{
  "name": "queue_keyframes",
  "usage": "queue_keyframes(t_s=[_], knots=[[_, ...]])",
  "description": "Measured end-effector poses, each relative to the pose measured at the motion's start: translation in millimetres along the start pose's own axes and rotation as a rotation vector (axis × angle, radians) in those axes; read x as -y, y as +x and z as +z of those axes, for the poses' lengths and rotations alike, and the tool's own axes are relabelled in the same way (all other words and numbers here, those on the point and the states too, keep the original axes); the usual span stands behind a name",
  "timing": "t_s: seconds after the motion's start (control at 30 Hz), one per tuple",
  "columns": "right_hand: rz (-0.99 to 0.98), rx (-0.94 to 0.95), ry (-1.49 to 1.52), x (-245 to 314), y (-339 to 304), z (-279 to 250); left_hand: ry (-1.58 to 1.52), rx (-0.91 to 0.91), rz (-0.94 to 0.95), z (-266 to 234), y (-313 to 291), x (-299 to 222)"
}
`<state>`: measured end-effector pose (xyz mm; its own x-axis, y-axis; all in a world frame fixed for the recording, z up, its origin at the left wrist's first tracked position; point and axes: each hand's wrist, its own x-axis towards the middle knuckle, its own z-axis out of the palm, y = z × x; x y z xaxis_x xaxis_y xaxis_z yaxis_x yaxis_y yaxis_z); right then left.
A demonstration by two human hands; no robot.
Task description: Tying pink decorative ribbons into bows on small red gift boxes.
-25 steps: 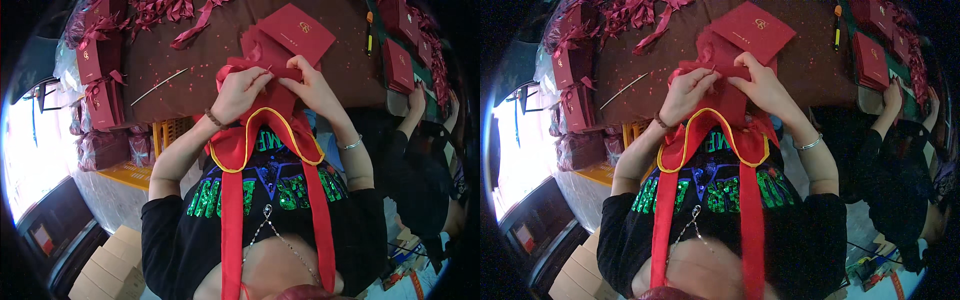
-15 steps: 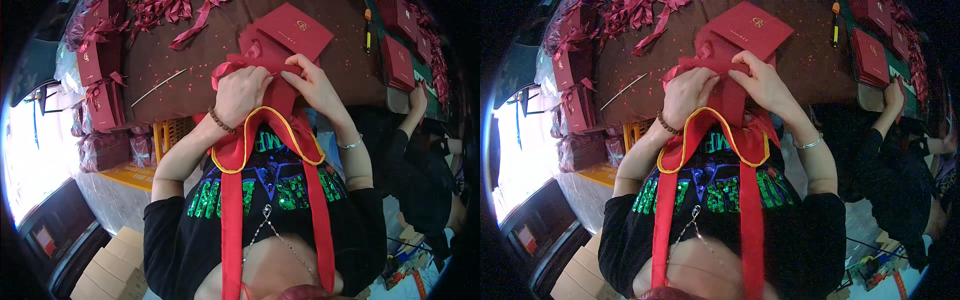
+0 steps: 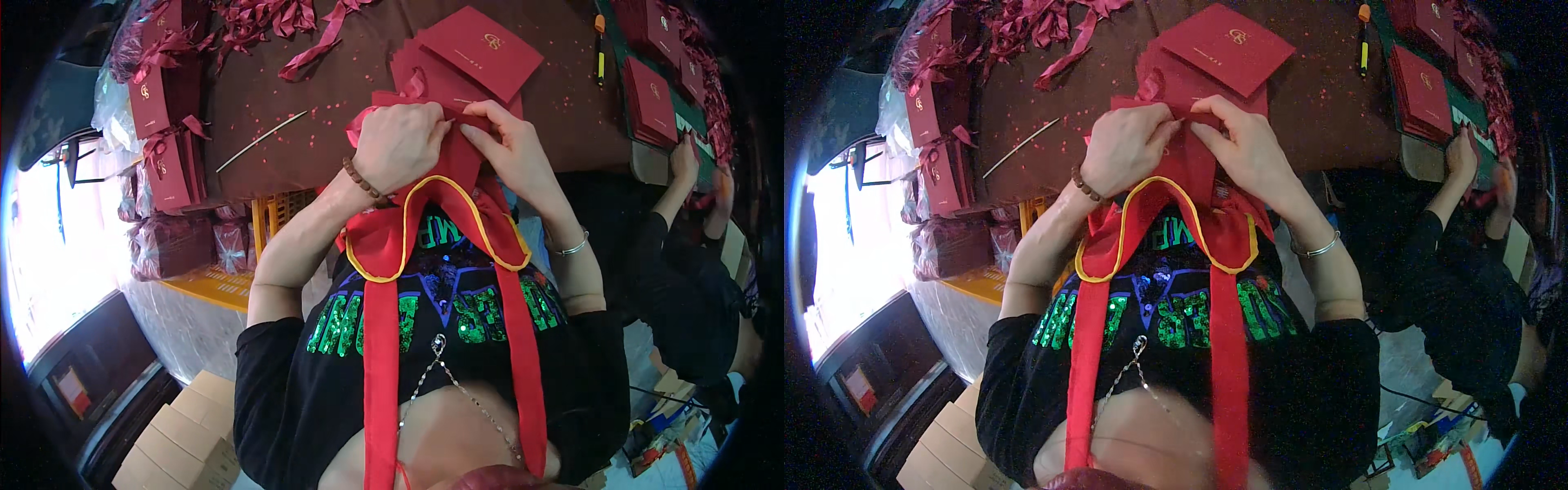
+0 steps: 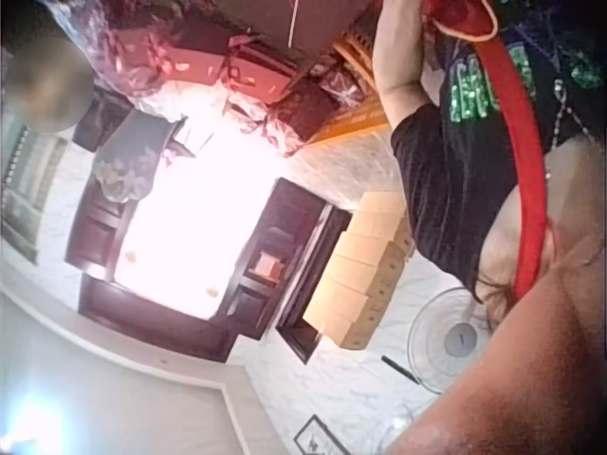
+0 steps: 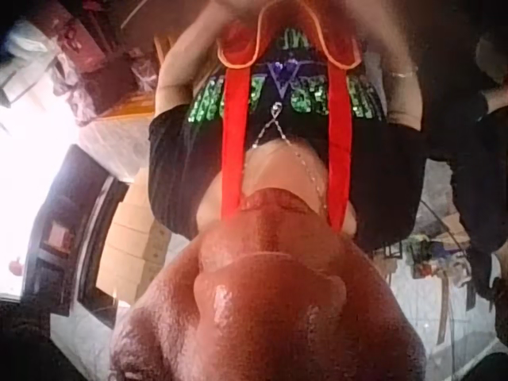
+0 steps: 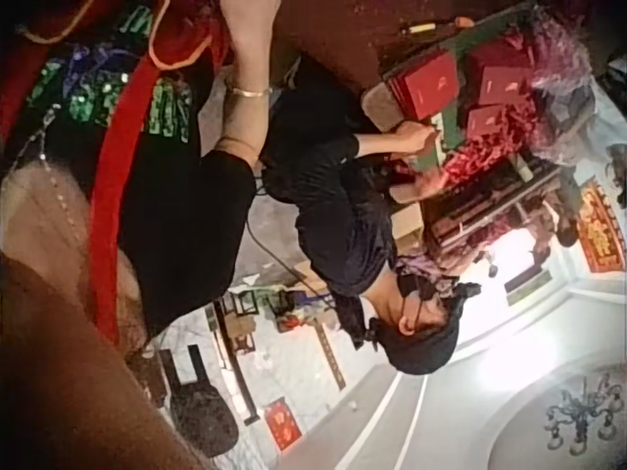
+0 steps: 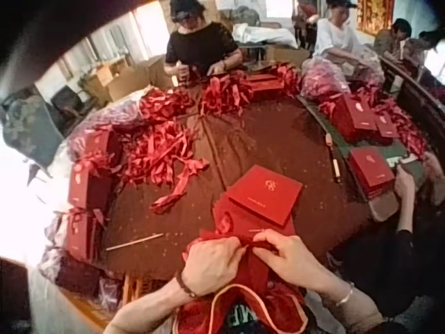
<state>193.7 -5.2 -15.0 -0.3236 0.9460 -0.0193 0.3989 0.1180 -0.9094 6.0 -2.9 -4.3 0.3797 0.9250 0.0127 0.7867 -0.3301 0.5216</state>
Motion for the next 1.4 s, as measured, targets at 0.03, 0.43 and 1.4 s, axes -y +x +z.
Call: queue_keyframes(t_s=[0.03,0.43,1.4], knots=[[-0.016,-0.006,-0.01,-1,-1,0,0.001,0.0,0.001,0,0,0],[-0.002,-0.001,0.065,3,-7,-3,-0.161,-0.083,0.005,4,-1,-2],[0.027,-0.029,0.087,9,-17,-4,-0.147,-0.244,0.231,20,-6,-1]])
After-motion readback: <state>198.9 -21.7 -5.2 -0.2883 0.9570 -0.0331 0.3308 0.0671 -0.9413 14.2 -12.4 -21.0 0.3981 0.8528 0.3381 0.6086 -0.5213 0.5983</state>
